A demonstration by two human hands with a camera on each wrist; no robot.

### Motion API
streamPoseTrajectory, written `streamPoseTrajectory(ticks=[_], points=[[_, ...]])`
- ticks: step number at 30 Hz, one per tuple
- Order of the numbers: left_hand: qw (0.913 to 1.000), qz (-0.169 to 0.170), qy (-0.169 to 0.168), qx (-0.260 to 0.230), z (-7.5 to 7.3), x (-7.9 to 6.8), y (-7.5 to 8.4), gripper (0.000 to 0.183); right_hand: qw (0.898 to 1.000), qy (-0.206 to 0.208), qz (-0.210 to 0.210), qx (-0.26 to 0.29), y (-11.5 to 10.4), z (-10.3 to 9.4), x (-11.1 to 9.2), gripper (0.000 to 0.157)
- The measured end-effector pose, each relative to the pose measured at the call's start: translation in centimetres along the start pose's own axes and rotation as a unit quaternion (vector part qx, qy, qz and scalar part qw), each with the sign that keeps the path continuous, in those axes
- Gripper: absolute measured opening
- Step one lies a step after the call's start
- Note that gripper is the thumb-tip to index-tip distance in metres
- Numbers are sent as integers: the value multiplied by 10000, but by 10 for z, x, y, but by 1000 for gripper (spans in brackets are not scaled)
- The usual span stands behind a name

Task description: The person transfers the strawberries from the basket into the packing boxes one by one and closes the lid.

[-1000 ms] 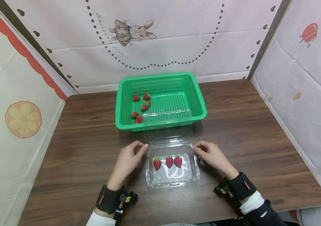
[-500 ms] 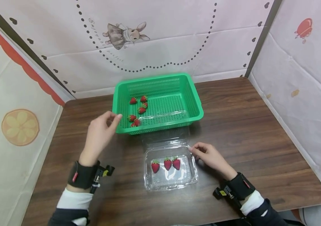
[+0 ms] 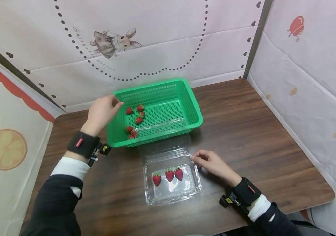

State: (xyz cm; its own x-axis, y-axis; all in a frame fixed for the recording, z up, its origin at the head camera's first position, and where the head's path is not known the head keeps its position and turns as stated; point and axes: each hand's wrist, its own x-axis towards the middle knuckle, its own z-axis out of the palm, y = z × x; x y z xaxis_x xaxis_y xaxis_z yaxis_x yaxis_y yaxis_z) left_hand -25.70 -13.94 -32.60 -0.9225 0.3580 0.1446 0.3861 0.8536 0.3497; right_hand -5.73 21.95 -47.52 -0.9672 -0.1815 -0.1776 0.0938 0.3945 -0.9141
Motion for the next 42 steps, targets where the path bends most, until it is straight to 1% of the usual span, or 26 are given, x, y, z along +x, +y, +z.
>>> streamPoseTrajectory(ticks=[5, 8, 10, 14, 17, 21, 24, 26, 28, 30, 34, 38, 42], points=[[9976, -35, -686, 41, 15, 36, -3, 34, 9999, 50, -66, 76, 4, -3, 0, 29], [9952, -54, -960, 152, 23, 53, -7, 32, 9999, 16, -122, 104, 8, -3, 0, 30], [9935, -77, -1111, 245, 29, 64, -11, 30, 9998, -2, -131, 136, 9, -3, 0, 31], [9902, -183, -1297, 476, 42, 83, -18, 30, 9998, 14, -108, 175, 9, -4, 0, 30], [9884, -334, -1362, 578, 52, 92, -23, 25, 9997, 26, -91, 224, 9, -5, 0, 29], [9839, -582, -1525, 730, 66, 99, -28, 17, 9994, 6, -71, 353, 8, -5, 1, 30], [9775, -700, -1738, 969, 75, 102, -28, 13, 9991, 2, -44, 428, 9, -5, 0, 30], [9717, -693, -1906, 1207, 82, 103, -25, 12, 9989, 21, -34, 469, 11, -5, -1, 30], [9647, -638, -2131, 1409, 87, 102, -21, 19, 9988, 21, -25, 497, 13, -4, -1, 29], [9599, -531, -2235, 1607, 92, 100, -19, 24, 9985, 29, -11, 544, 13, -2, -1, 29], [9579, -313, -2175, 1846, 99, 96, -17, 25, 9981, 74, 35, 614, 13, -1, -1, 29], [9567, -192, -2236, 1854, 102, 93, -17, 25, 9979, 116, 66, 628, 12, -1, -2, 29], [9571, -144, -2252, 1819, 103, 90, -18, 23, 9979, 143, 72, 633, 12, -1, -2, 29]])
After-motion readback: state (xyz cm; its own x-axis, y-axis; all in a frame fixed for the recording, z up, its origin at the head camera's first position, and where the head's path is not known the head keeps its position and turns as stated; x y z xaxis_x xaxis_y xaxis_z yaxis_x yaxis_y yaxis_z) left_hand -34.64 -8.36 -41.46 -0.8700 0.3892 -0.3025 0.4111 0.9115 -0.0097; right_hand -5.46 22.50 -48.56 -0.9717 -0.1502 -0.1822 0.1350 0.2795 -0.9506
